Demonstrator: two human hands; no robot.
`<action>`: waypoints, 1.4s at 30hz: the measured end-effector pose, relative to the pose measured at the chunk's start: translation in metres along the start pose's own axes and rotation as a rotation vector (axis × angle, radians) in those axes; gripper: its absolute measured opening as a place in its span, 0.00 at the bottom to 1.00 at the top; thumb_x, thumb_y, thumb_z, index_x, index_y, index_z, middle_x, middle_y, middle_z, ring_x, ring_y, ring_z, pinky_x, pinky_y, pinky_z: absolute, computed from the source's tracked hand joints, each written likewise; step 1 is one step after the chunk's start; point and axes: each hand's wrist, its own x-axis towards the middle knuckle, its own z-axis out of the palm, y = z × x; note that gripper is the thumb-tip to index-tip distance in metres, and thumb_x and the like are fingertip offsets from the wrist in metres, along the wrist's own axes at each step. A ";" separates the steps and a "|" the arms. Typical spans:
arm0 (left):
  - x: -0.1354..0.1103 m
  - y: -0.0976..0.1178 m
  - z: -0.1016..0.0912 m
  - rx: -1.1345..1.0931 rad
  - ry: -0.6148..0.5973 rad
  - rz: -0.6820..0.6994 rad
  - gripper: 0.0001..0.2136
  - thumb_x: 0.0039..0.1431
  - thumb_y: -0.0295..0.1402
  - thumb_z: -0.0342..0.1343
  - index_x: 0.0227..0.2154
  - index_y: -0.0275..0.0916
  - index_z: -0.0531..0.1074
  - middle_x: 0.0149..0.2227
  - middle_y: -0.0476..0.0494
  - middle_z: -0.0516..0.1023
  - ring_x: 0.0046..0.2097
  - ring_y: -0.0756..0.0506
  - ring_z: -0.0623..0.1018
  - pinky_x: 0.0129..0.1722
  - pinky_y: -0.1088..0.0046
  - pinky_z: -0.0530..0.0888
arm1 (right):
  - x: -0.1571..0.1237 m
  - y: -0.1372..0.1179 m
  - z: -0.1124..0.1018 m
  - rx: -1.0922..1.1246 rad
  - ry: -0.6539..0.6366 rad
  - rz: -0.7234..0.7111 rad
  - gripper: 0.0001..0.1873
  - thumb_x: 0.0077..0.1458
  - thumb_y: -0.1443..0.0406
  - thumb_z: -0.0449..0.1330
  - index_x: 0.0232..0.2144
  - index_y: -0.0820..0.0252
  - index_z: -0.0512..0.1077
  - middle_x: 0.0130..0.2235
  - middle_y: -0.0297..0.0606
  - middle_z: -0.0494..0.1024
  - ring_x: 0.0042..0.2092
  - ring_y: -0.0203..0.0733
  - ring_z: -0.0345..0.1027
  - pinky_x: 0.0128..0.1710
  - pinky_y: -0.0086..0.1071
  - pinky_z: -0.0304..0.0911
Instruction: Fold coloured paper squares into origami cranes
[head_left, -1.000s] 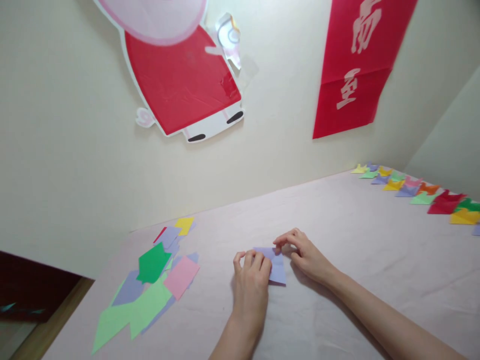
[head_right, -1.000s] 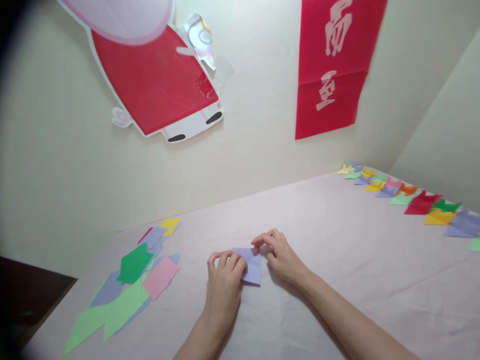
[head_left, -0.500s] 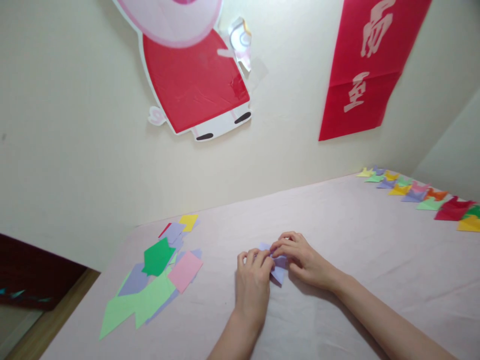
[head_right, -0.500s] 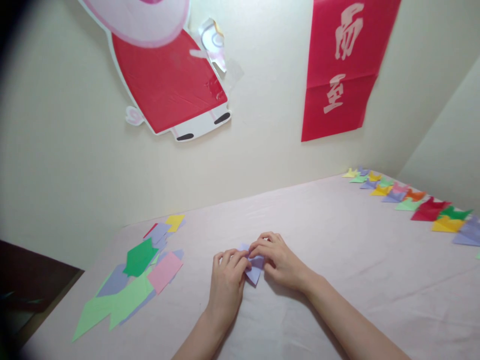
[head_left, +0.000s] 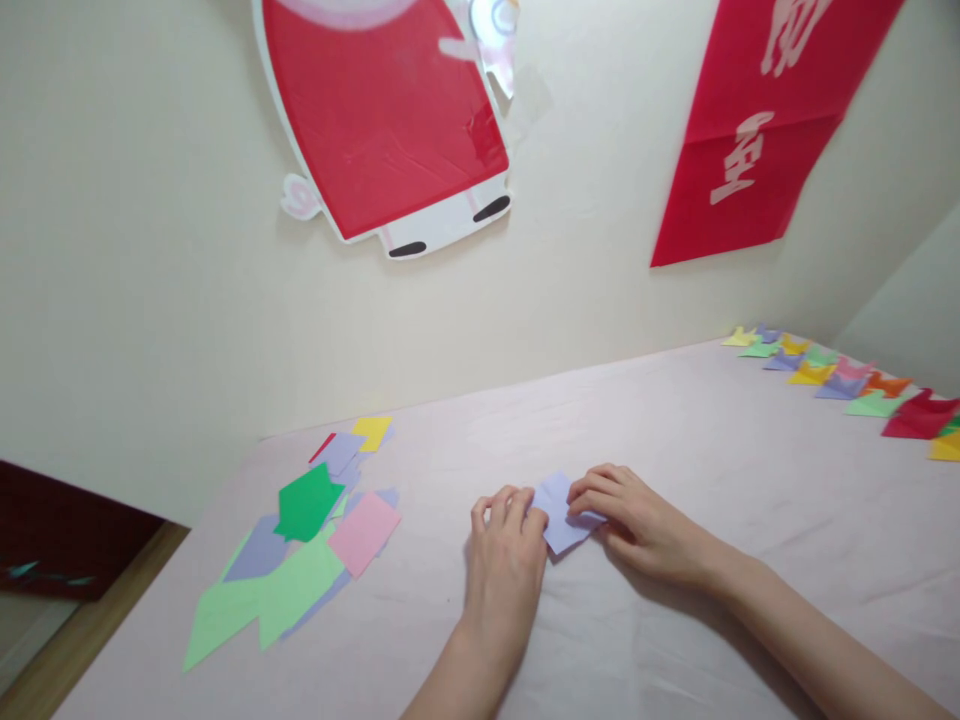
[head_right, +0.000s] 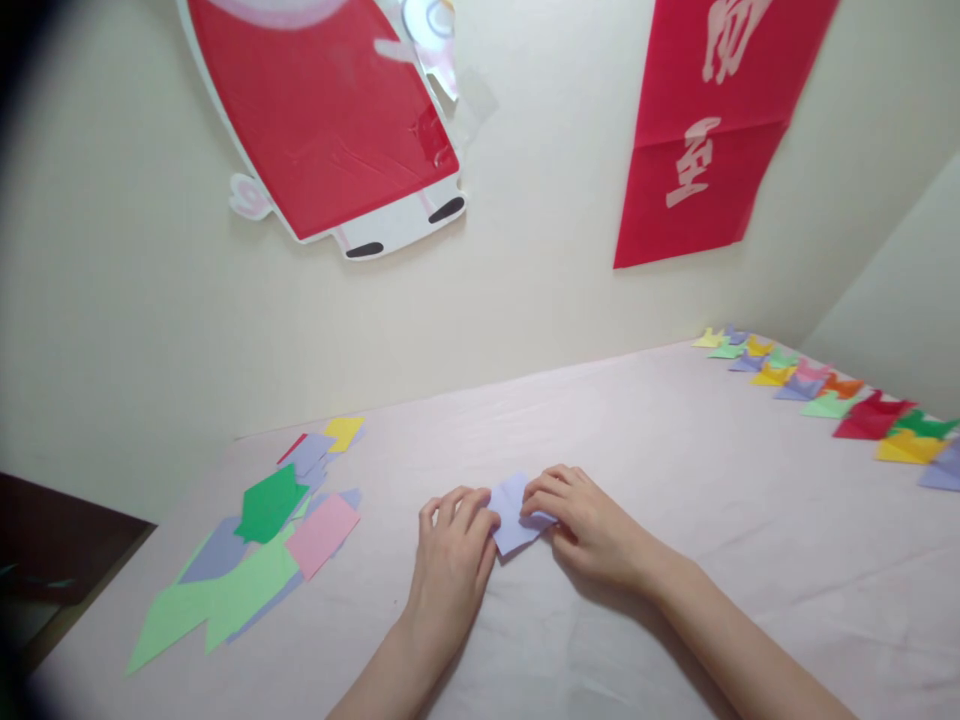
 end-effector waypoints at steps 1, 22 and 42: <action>-0.001 0.002 -0.002 0.032 -0.020 -0.002 0.06 0.58 0.23 0.55 0.37 0.41 0.70 0.47 0.45 0.76 0.51 0.40 0.72 0.52 0.55 0.65 | 0.002 0.000 0.000 0.000 0.001 -0.005 0.25 0.44 0.80 0.50 0.40 0.54 0.72 0.45 0.39 0.76 0.50 0.46 0.64 0.52 0.43 0.59; -0.031 0.011 0.029 0.171 -0.082 0.036 0.32 0.66 0.52 0.42 0.63 0.31 0.58 0.67 0.40 0.57 0.65 0.38 0.61 0.59 0.56 0.65 | 0.052 0.029 0.037 0.065 0.102 0.361 0.07 0.55 0.63 0.58 0.37 0.56 0.72 0.33 0.37 0.73 0.38 0.45 0.66 0.42 0.37 0.58; -0.030 0.007 0.028 0.119 -0.150 0.017 0.34 0.66 0.52 0.40 0.65 0.31 0.55 0.68 0.38 0.53 0.67 0.37 0.59 0.60 0.55 0.65 | 0.053 0.025 0.045 -0.036 0.139 0.357 0.07 0.58 0.66 0.55 0.31 0.57 0.72 0.32 0.38 0.74 0.38 0.45 0.65 0.42 0.38 0.57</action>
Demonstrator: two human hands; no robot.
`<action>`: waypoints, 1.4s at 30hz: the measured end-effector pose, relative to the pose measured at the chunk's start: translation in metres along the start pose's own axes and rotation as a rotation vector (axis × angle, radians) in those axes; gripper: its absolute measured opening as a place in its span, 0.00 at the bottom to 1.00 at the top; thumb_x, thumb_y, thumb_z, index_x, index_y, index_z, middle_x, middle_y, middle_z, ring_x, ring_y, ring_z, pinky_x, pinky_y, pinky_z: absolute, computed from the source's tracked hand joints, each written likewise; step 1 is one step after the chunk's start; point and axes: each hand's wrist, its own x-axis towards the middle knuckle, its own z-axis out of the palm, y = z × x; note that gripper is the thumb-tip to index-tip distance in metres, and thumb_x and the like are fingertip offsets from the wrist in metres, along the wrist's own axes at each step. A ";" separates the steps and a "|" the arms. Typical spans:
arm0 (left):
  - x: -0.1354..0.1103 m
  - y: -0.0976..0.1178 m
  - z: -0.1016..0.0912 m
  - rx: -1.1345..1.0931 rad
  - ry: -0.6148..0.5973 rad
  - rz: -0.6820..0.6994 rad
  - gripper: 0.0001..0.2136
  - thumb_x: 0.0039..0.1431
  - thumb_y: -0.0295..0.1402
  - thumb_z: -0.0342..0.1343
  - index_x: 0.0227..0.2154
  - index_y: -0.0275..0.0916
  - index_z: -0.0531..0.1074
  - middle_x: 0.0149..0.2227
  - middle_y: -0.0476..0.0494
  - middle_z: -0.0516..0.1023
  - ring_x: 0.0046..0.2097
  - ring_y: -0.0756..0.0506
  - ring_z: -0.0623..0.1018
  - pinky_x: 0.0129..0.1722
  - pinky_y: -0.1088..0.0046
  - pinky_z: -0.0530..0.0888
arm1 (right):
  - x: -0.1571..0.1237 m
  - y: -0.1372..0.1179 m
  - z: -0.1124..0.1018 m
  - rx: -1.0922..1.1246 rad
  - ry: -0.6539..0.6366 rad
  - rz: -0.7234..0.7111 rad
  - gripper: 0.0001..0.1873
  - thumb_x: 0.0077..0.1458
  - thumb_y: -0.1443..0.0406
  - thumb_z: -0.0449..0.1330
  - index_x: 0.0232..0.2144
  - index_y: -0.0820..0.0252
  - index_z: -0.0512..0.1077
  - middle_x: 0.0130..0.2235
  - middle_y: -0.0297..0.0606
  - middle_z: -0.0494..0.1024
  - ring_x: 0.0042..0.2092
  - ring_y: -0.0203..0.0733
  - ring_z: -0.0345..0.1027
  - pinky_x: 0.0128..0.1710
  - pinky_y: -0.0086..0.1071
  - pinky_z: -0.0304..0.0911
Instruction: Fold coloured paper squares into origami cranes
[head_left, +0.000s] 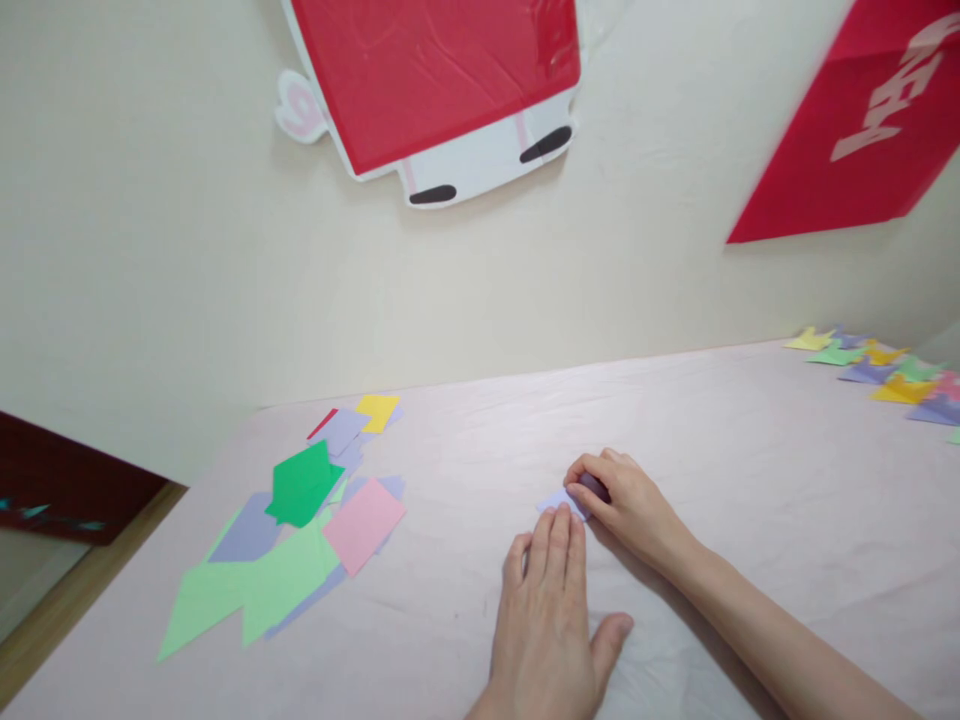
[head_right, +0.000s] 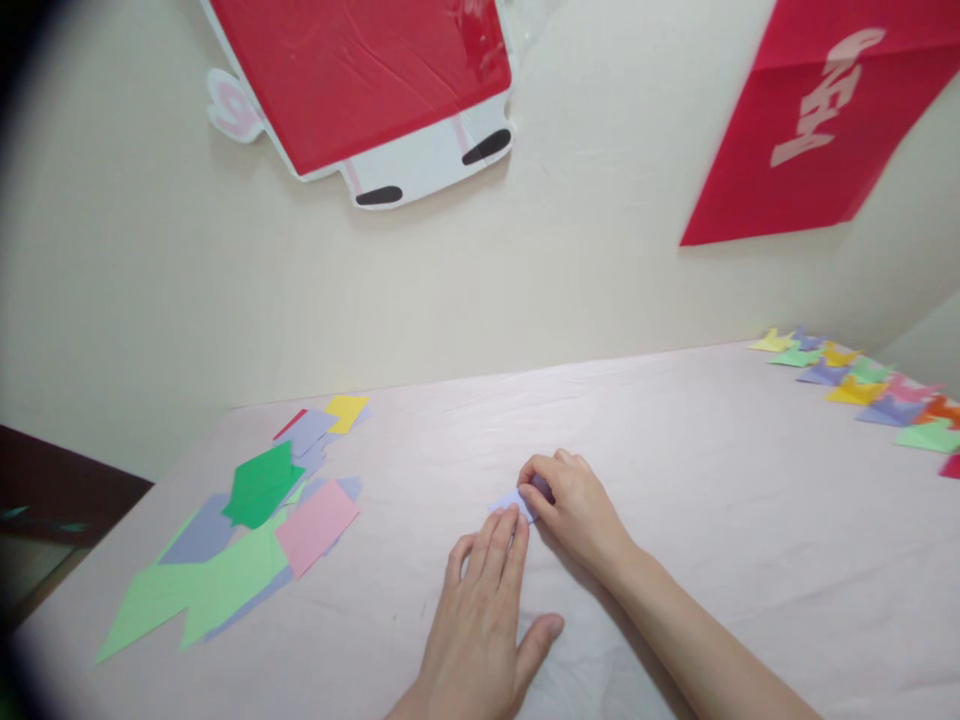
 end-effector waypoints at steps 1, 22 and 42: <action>0.000 0.000 0.000 -0.001 -0.001 0.001 0.34 0.66 0.52 0.40 0.65 0.31 0.54 0.68 0.38 0.53 0.67 0.37 0.59 0.60 0.54 0.65 | 0.000 0.000 0.000 -0.005 0.001 -0.002 0.07 0.58 0.66 0.55 0.31 0.57 0.72 0.32 0.38 0.74 0.38 0.45 0.65 0.42 0.38 0.57; 0.007 0.003 -0.010 -0.032 0.009 -0.040 0.34 0.64 0.56 0.41 0.62 0.35 0.61 0.65 0.40 0.62 0.63 0.37 0.64 0.58 0.51 0.65 | 0.001 -0.003 0.000 -0.053 0.027 -0.034 0.07 0.58 0.66 0.54 0.29 0.56 0.71 0.31 0.37 0.76 0.36 0.44 0.65 0.40 0.38 0.58; 0.015 0.004 -0.012 -0.014 0.044 -0.045 0.33 0.62 0.57 0.45 0.61 0.37 0.64 0.61 0.40 0.69 0.59 0.36 0.68 0.57 0.51 0.65 | -0.008 0.000 -0.015 0.065 -0.059 -0.119 0.11 0.53 0.71 0.55 0.38 0.57 0.72 0.36 0.39 0.75 0.40 0.46 0.65 0.44 0.41 0.59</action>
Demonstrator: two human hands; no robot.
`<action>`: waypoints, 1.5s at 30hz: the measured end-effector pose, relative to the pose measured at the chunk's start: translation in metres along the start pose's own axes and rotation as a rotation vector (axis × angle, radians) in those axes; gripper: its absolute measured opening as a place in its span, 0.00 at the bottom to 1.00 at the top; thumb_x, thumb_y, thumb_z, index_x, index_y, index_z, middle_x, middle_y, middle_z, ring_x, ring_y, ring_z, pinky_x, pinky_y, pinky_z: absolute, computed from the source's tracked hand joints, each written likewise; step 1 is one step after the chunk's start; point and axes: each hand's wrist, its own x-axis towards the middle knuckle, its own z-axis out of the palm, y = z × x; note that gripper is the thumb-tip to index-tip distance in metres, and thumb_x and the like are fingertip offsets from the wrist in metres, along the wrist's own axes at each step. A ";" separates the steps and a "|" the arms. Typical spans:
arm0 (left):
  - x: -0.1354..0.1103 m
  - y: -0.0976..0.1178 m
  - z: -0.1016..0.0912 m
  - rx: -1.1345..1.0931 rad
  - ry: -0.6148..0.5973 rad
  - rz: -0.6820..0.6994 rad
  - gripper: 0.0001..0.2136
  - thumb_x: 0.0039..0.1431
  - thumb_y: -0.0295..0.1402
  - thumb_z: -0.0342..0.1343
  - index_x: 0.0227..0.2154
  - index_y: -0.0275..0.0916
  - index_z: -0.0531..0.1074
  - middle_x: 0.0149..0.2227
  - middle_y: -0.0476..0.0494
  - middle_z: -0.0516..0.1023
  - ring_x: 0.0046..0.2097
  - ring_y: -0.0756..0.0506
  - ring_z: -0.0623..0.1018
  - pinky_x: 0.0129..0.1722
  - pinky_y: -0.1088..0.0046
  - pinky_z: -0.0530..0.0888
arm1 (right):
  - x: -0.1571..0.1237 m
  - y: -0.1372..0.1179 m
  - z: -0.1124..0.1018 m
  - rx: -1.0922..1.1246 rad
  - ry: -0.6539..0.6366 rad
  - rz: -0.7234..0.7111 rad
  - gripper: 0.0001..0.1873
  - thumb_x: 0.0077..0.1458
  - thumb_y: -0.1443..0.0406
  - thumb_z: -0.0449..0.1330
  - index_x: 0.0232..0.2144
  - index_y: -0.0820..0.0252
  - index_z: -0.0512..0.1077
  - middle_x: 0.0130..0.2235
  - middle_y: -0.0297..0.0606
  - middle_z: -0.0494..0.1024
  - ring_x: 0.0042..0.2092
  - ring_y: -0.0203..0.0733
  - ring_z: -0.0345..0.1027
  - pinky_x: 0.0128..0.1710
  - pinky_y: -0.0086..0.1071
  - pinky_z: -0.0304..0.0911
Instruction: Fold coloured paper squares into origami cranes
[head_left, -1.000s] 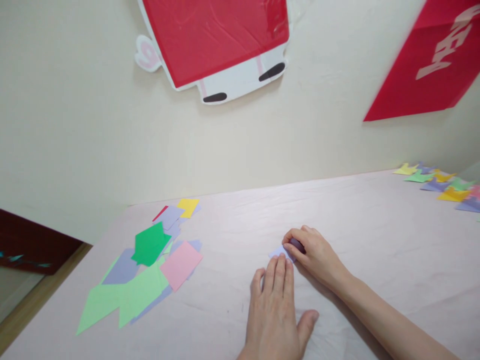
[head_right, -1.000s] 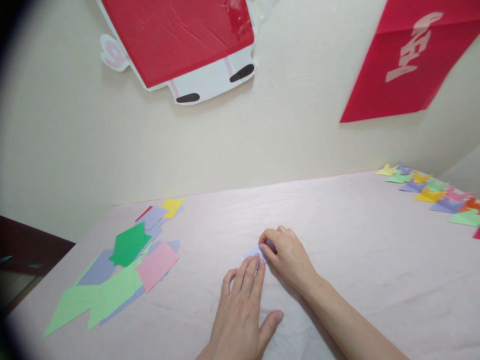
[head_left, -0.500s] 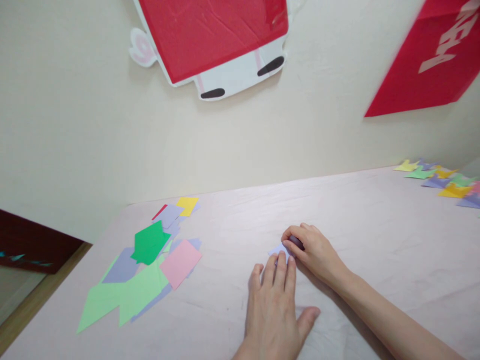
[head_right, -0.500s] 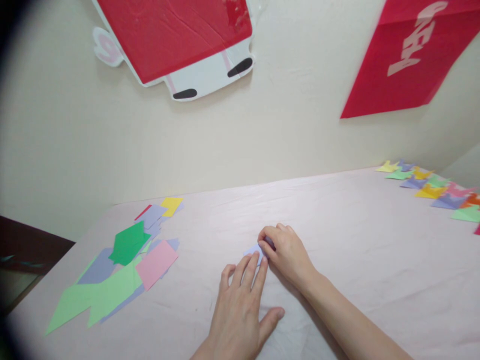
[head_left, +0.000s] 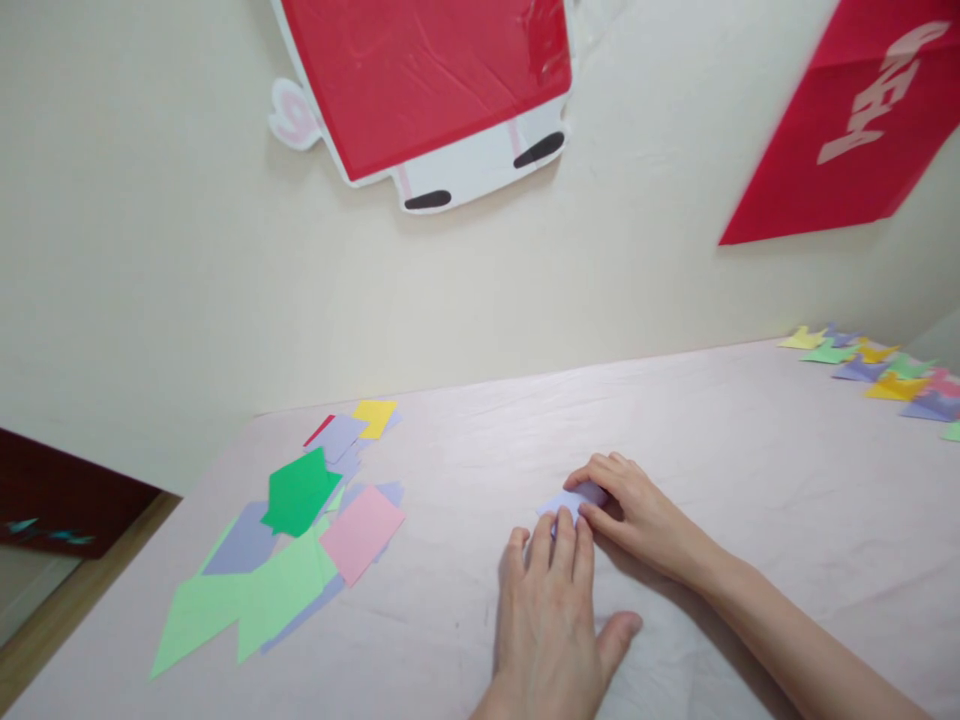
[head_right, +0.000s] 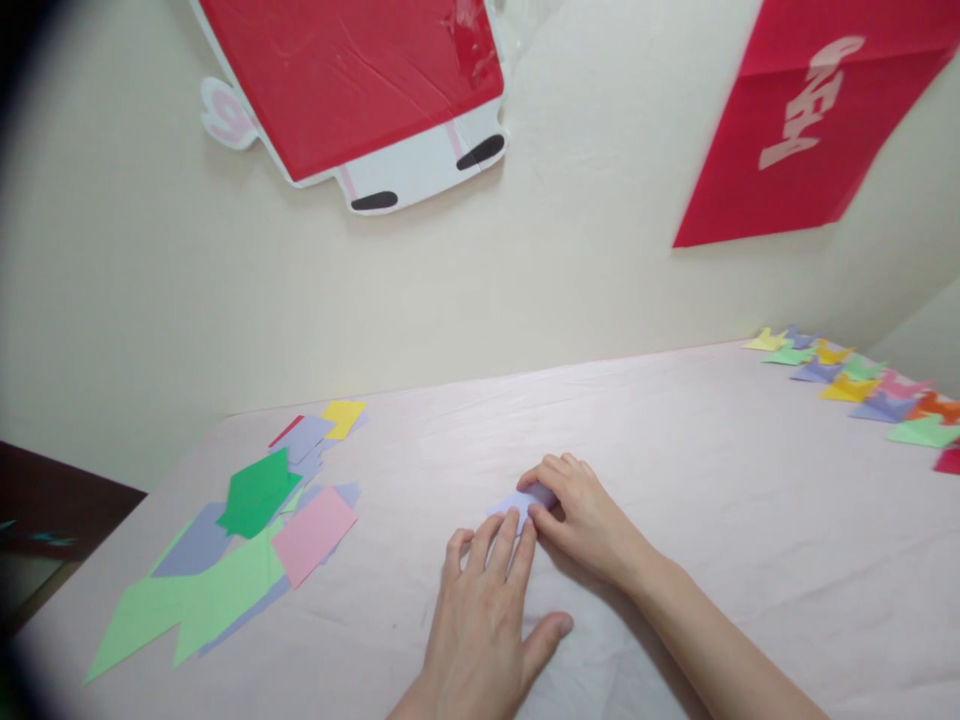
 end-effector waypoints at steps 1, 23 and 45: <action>0.000 0.000 0.000 0.003 0.001 0.000 0.33 0.62 0.57 0.44 0.60 0.37 0.65 0.61 0.40 0.69 0.59 0.36 0.68 0.57 0.51 0.66 | 0.000 0.001 0.001 0.003 0.004 0.006 0.10 0.53 0.70 0.55 0.38 0.57 0.72 0.37 0.39 0.76 0.41 0.46 0.65 0.44 0.42 0.60; -0.002 0.001 -0.005 0.036 -0.021 -0.002 0.30 0.62 0.55 0.47 0.57 0.37 0.68 0.62 0.39 0.68 0.59 0.36 0.68 0.55 0.53 0.67 | 0.003 0.006 0.012 -0.124 0.048 -0.001 0.11 0.60 0.69 0.51 0.34 0.56 0.73 0.35 0.39 0.77 0.39 0.46 0.65 0.41 0.40 0.58; -0.006 -0.011 -0.017 -0.011 0.014 -0.043 0.18 0.57 0.47 0.59 0.42 0.39 0.72 0.61 0.34 0.67 0.61 0.34 0.66 0.55 0.48 0.65 | -0.004 0.010 -0.001 0.073 -0.009 0.021 0.26 0.47 0.74 0.53 0.49 0.57 0.70 0.43 0.42 0.73 0.43 0.47 0.64 0.45 0.41 0.59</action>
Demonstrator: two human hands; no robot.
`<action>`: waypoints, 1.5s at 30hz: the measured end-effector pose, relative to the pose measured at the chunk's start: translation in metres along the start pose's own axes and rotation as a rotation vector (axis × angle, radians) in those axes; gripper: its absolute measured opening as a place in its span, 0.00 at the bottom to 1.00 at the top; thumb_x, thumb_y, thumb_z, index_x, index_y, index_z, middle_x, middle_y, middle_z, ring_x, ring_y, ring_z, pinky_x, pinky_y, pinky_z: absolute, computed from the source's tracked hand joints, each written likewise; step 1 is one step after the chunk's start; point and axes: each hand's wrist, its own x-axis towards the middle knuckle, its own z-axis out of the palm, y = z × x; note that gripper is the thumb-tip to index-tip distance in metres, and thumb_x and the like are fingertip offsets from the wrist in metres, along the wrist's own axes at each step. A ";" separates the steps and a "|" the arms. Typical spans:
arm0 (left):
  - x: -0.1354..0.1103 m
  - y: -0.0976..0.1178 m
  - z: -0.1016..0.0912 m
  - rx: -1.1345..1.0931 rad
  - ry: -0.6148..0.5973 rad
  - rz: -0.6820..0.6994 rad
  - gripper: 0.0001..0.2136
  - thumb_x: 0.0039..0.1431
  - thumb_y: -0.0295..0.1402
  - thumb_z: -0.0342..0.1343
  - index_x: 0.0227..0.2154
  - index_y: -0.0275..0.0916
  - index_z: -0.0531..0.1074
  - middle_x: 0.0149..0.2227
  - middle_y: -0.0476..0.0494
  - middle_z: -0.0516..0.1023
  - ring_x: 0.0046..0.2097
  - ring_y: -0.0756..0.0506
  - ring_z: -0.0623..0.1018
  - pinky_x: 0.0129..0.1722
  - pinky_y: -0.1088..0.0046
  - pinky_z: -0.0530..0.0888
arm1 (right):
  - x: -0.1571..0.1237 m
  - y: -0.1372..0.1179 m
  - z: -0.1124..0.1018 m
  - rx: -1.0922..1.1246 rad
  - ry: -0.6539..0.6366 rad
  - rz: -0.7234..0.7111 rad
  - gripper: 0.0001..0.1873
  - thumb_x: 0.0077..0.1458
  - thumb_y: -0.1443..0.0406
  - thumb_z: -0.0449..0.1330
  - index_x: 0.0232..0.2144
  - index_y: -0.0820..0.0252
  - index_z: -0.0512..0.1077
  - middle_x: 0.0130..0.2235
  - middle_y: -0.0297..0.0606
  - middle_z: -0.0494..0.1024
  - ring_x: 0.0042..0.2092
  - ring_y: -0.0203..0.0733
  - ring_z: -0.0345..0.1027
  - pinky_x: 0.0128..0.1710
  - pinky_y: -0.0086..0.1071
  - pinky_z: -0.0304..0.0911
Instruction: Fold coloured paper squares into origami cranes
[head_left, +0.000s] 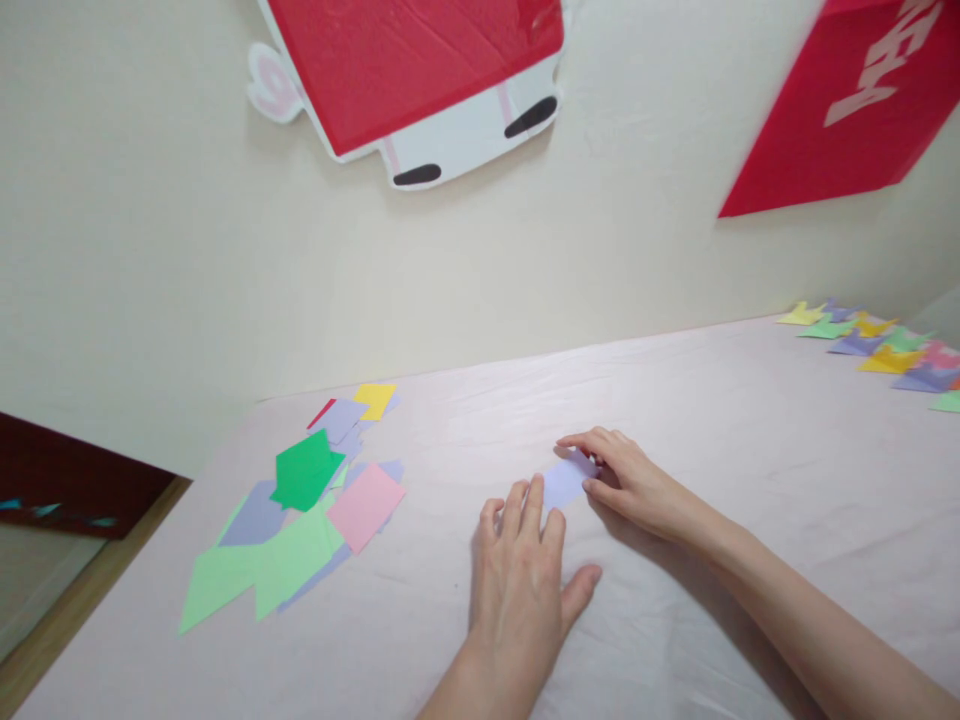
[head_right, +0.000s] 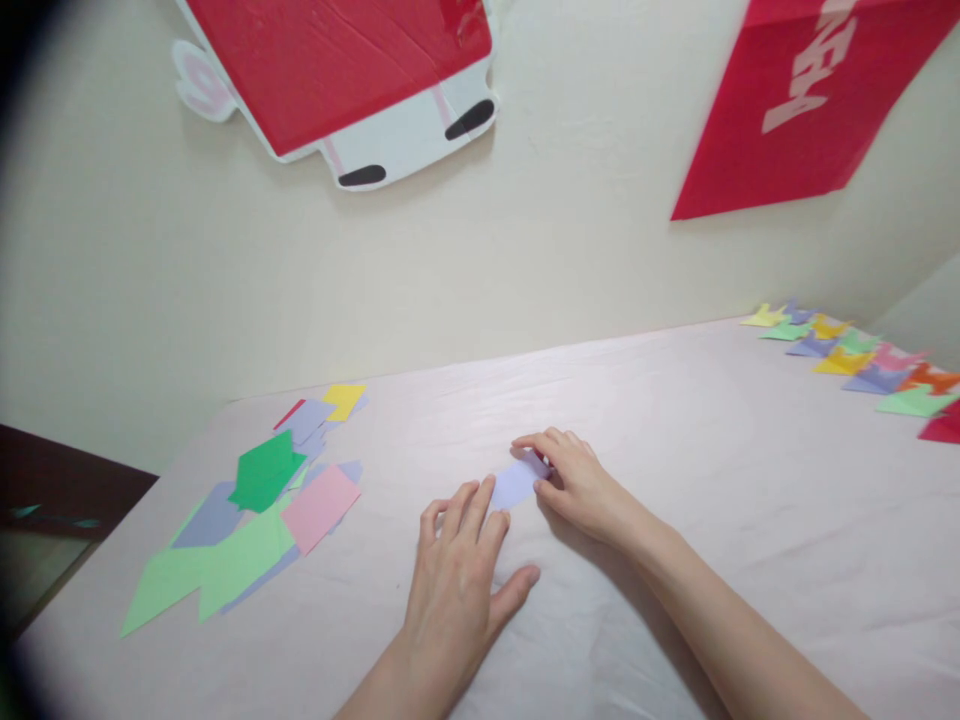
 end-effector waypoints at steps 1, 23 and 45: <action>0.000 0.000 0.000 0.000 0.004 0.002 0.18 0.57 0.47 0.60 0.42 0.39 0.72 0.61 0.34 0.67 0.61 0.34 0.66 0.55 0.47 0.65 | 0.000 0.002 -0.001 0.033 0.005 -0.007 0.28 0.46 0.75 0.52 0.51 0.57 0.69 0.43 0.43 0.73 0.43 0.47 0.64 0.46 0.41 0.60; 0.043 -0.014 0.008 -0.912 0.172 -0.228 0.27 0.47 0.25 0.64 0.51 0.46 0.65 0.53 0.42 0.72 0.55 0.39 0.70 0.57 0.56 0.62 | -0.009 0.008 -0.005 0.832 0.218 0.203 0.20 0.45 0.58 0.69 0.41 0.58 0.74 0.32 0.33 0.75 0.35 0.39 0.68 0.37 0.33 0.62; 0.073 -0.029 0.020 -1.758 0.105 -0.421 0.24 0.49 0.37 0.68 0.47 0.40 0.66 0.32 0.52 0.72 0.29 0.53 0.72 0.29 0.80 0.68 | -0.007 0.001 0.001 0.815 0.070 0.101 0.13 0.53 0.58 0.66 0.40 0.57 0.78 0.39 0.39 0.76 0.39 0.41 0.69 0.37 0.33 0.64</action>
